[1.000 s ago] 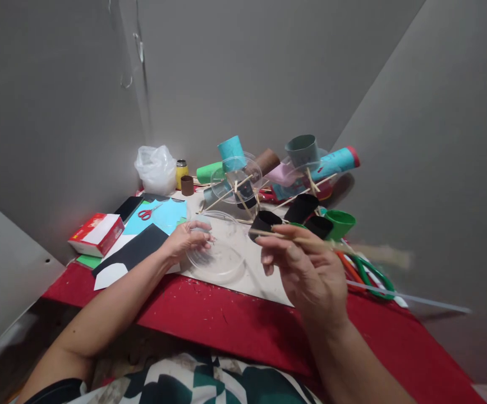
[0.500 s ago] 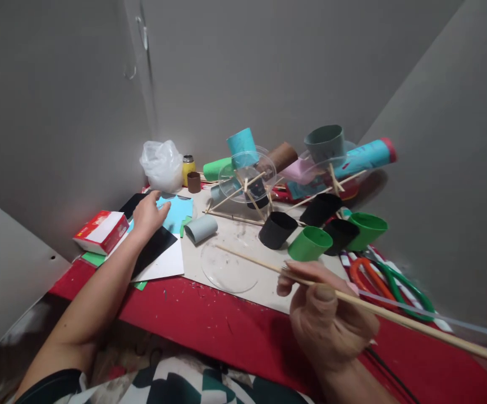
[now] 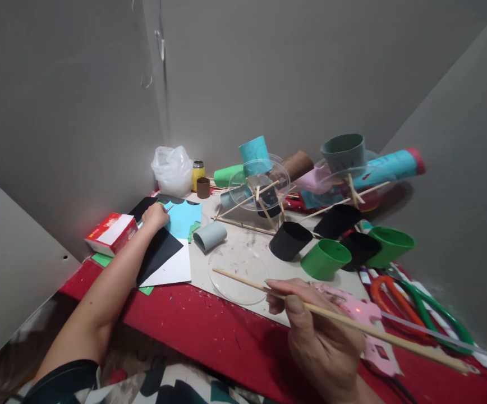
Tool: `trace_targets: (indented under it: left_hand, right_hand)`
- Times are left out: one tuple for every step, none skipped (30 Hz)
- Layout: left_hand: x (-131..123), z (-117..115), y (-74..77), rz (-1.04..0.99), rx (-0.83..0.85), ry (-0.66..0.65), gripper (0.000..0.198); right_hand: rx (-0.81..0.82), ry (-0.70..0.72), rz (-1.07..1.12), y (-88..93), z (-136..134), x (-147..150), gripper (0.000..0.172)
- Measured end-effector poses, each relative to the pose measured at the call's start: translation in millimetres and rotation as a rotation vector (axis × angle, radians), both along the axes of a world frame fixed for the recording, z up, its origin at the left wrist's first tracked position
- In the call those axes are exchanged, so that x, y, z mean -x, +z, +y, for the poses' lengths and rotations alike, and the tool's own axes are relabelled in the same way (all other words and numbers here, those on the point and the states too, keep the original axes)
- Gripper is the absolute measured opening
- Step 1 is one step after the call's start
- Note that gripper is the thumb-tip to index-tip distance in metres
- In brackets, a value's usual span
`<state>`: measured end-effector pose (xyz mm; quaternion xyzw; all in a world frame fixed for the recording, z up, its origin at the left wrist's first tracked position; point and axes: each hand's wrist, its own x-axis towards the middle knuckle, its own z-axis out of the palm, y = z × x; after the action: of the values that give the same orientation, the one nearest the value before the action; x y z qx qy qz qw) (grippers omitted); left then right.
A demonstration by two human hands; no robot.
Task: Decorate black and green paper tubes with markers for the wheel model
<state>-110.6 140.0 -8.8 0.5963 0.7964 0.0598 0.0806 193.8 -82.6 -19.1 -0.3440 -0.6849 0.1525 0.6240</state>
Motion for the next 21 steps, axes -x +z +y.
trace_targets:
  left_hand:
    - [-0.7, 0.4, 0.3, 0.004, 0.003, 0.0, 0.035]
    - [-1.7, 1.0, 0.6, 0.008, 0.006, -0.001, 0.035]
    - [-3.0, 1.5, 1.1, 0.014, 0.007, -0.002, 0.034]
    - [-4.5, 2.1, 1.5, 0.021, 0.006, -0.005, 0.034]
    - [-6.1, 2.6, 1.9, 0.029, 0.003, -0.009, 0.034]
    - [-7.6, 3.0, 2.3, 0.037, -0.002, -0.014, 0.035]
    - [-9.2, 3.3, 2.5, 0.043, -0.009, -0.021, 0.035]
    - [-10.7, 3.6, 2.6, 0.047, -0.018, -0.031, 0.035]
    - [-12.1, 3.8, 2.5, 0.048, -0.03, -0.045, 0.034]
    - [-13.5, 4.1, 2.4, 0.046, -0.044, -0.063, 0.034]
    - [-14.7, 4.7, 2.1, 0.039, -0.057, -0.086, 0.036]
    - [-15.8, 5.8, 1.7, 0.029, -0.065, -0.114, 0.04]
    - [-16.6, 7.3, 1.3, 0.016, -0.068, -0.144, 0.047]
    - [-17.2, 9.4, 0.8, 0.002, -0.066, -0.174, 0.056]
    - [-17.6, 12.1, 0.3, -0.014, -0.058, -0.202, 0.066]
    - [-17.9, 15.1, -0.3, -0.031, -0.048, -0.225, 0.075]
    - [-18.0, 18.4, -0.8, -0.049, -0.038, -0.24, 0.08]
    - [-18.1, 21.7, -1.3, -0.069, -0.029, -0.248, 0.082]
    - [-18.2, 24.8, -1.8, -0.092, -0.021, -0.248, 0.083]
    - [-18.4, 27.5, -2.2, -0.12, -0.015, -0.244, 0.082]
    - [-18.6, 29.7, -2.5, -0.152, -0.012, -0.237, 0.08]
  right_hand:
    - [0.002, 0.005, -0.004, -0.8, -0.1, -0.2, 0.026]
    - [0.004, 0.005, -0.008, -1.6, -0.3, -0.5, 0.026]
    - [0.007, 0.0, -0.009, -2.3, -0.7, -1.0, 0.025]
    - [0.007, -0.012, -0.003, -2.8, -1.1, -1.5, 0.025]
    - [-0.001, -0.036, 0.016, -3.0, -1.4, -1.9, 0.024]
    - [-0.018, -0.073, 0.052, -3.0, -1.5, -2.3, 0.022]
    - [-0.039, -0.125, 0.103, -2.7, -1.4, -2.4, 0.02]
    - [-0.063, -0.186, 0.172, -2.2, -1.0, -2.4, 0.018]
    - [-0.086, -0.255, 0.251, -1.5, -0.2, -2.2, 0.017]
    - [-0.102, -0.321, 0.331, -0.8, 1.0, -2.0, 0.017]
    - [-0.111, -0.378, 0.398, -0.2, 2.3, -1.7, 0.018]
    - [-0.113, -0.419, 0.443, 0.2, 3.8, -1.6, 0.018]
    - [-0.11, -0.444, 0.46, 0.1, 5.2, -1.8, 0.019]
    - [-0.107, -0.453, 0.45, -0.4, 6.4, -2.3, 0.019]
    - [-0.103, -0.448, 0.42, -1.4, 7.5, -3.1, 0.019]
    - [-0.099, -0.433, 0.383, -2.7, 8.4, -4.1, 0.019]
    - [-0.097, -0.416, 0.351, -4.3, 9.2, -5.3, 0.019]
    - [-0.095, -0.399, 0.325, -5.9, 9.9, -6.3, 0.02]
    - [-0.092, -0.387, 0.307, -7.4, 10.7, -7.2, 0.02]
    - [-0.089, -0.38, 0.294, -8.8, 11.5, -7.9, 0.021]
    - [-0.085, -0.379, 0.278, -10.0, 12.4, -8.3, 0.022]
